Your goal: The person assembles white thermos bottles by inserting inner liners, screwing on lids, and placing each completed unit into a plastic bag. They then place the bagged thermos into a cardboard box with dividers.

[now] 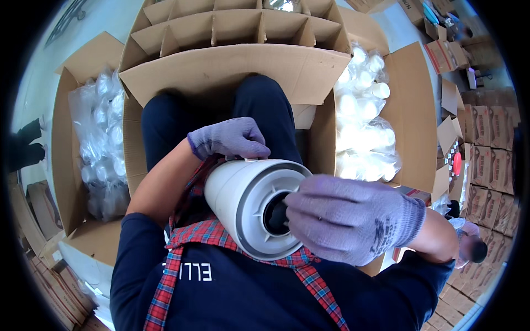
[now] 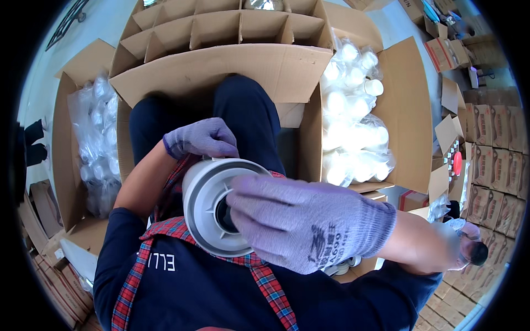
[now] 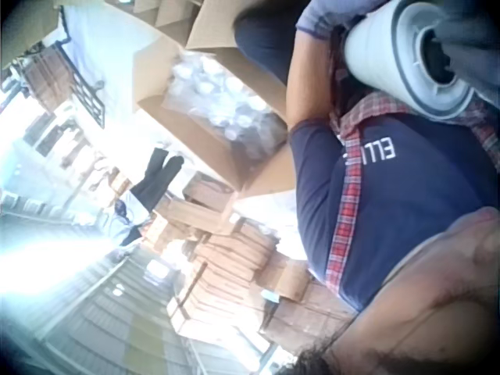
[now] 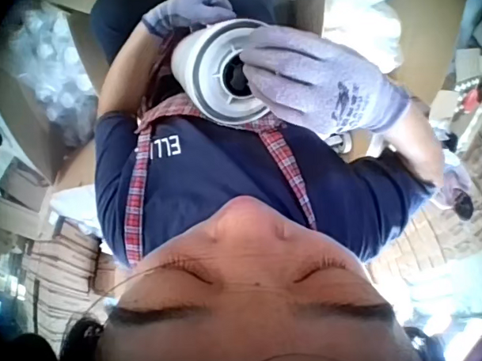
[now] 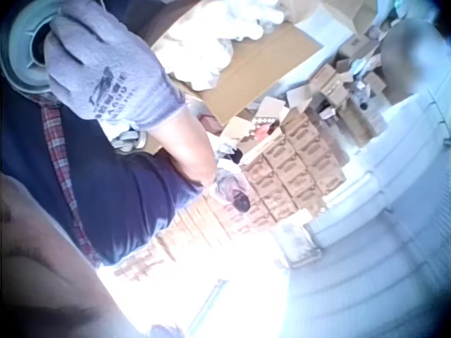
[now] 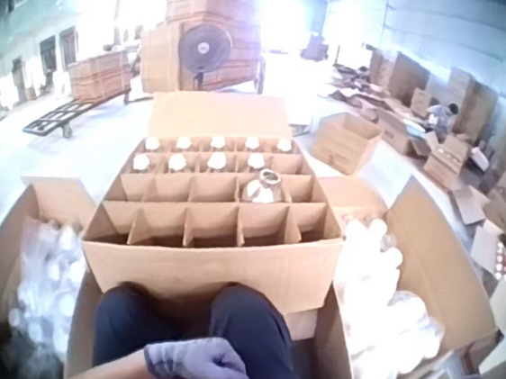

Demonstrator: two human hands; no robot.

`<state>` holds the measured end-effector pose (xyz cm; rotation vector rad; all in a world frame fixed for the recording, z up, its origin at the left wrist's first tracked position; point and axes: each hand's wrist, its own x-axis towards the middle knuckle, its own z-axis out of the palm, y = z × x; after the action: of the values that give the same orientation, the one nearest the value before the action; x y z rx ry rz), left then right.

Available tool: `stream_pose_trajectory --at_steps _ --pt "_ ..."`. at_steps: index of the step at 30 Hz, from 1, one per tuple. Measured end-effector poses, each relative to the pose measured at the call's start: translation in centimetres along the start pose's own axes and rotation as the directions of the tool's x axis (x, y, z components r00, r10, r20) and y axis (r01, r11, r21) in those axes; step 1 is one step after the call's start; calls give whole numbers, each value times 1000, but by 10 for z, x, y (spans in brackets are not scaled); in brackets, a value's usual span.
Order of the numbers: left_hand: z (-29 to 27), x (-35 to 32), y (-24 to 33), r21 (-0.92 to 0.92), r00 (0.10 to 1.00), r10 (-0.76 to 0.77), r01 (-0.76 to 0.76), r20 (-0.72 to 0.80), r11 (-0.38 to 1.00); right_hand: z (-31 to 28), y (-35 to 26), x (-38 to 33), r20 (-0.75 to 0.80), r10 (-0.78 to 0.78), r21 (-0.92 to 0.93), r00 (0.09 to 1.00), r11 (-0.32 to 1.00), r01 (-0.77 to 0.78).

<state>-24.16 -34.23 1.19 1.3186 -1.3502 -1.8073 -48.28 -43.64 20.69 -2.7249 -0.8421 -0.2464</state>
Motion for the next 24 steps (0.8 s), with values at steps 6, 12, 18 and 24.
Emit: stream_pose_trajectory --at_steps 6,12,18,24 --pt "9 27 13 -27 981 55 -51 184 998 -1 11 10 97 -249 22 964 969 248" --pt "15 38 26 37 964 25 -36 266 999 2 11 22 171 -294 54 940 956 289" --pt "16 40 9 68 989 62 -72 136 995 5 17 32 216 -291 77 932 957 281" --pt "36 -11 -17 484 711 418 -124 -566 866 21 -5 11 185 -51 -87 981 994 68"
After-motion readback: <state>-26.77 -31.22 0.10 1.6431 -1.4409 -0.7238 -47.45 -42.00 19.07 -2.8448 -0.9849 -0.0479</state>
